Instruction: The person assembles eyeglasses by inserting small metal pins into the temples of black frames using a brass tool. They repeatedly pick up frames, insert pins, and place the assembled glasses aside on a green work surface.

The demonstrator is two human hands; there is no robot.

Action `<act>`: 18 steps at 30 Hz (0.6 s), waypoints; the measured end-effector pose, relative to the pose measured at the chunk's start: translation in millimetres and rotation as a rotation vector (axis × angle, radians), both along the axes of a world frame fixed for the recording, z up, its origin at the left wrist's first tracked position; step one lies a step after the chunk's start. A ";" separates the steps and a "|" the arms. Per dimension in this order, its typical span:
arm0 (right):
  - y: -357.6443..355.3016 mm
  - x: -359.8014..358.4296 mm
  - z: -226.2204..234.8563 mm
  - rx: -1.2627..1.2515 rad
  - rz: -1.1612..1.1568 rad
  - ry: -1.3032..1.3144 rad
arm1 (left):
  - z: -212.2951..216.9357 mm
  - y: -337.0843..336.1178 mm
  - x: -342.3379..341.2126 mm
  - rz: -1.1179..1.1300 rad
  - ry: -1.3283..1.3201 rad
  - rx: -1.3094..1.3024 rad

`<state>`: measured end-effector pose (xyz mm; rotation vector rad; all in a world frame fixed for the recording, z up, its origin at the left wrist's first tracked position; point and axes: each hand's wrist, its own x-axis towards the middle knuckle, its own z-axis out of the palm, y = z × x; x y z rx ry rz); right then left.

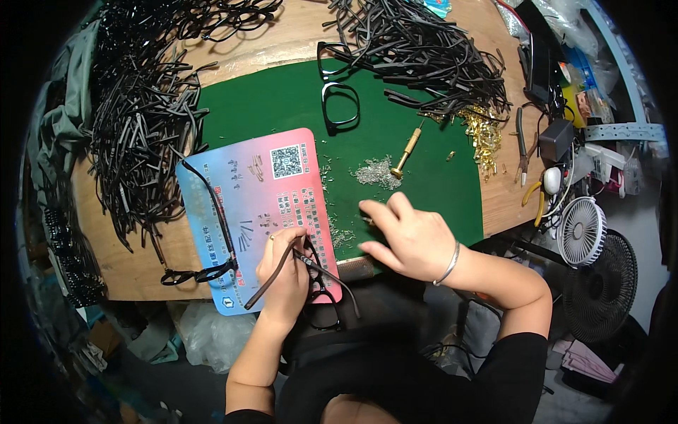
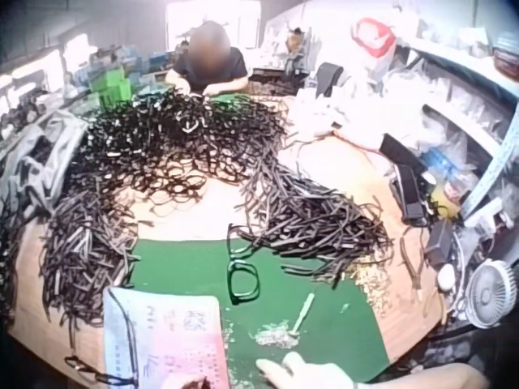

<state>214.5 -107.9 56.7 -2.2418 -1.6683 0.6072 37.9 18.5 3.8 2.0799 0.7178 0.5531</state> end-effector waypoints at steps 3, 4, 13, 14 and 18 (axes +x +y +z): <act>-1.5 12.1 3.1 0.019 -0.062 0.124 | -1.8 -0.6 1.0 -0.014 0.002 0.016; -0.9 10.8 3.7 0.015 -0.016 0.107 | 0.0 -1.1 1.6 -0.014 0.001 0.000; 4.7 -19.3 -23.6 0.161 0.046 -0.206 | -0.5 -2.5 3.7 0.003 -0.025 0.009; 5.2 -19.5 -24.3 0.166 0.041 -0.207 | -1.9 -1.5 2.9 -0.001 -0.017 0.010; 9.1 -21.5 -27.1 0.175 0.022 -0.229 | -0.8 0.0 2.0 -0.006 0.001 -0.062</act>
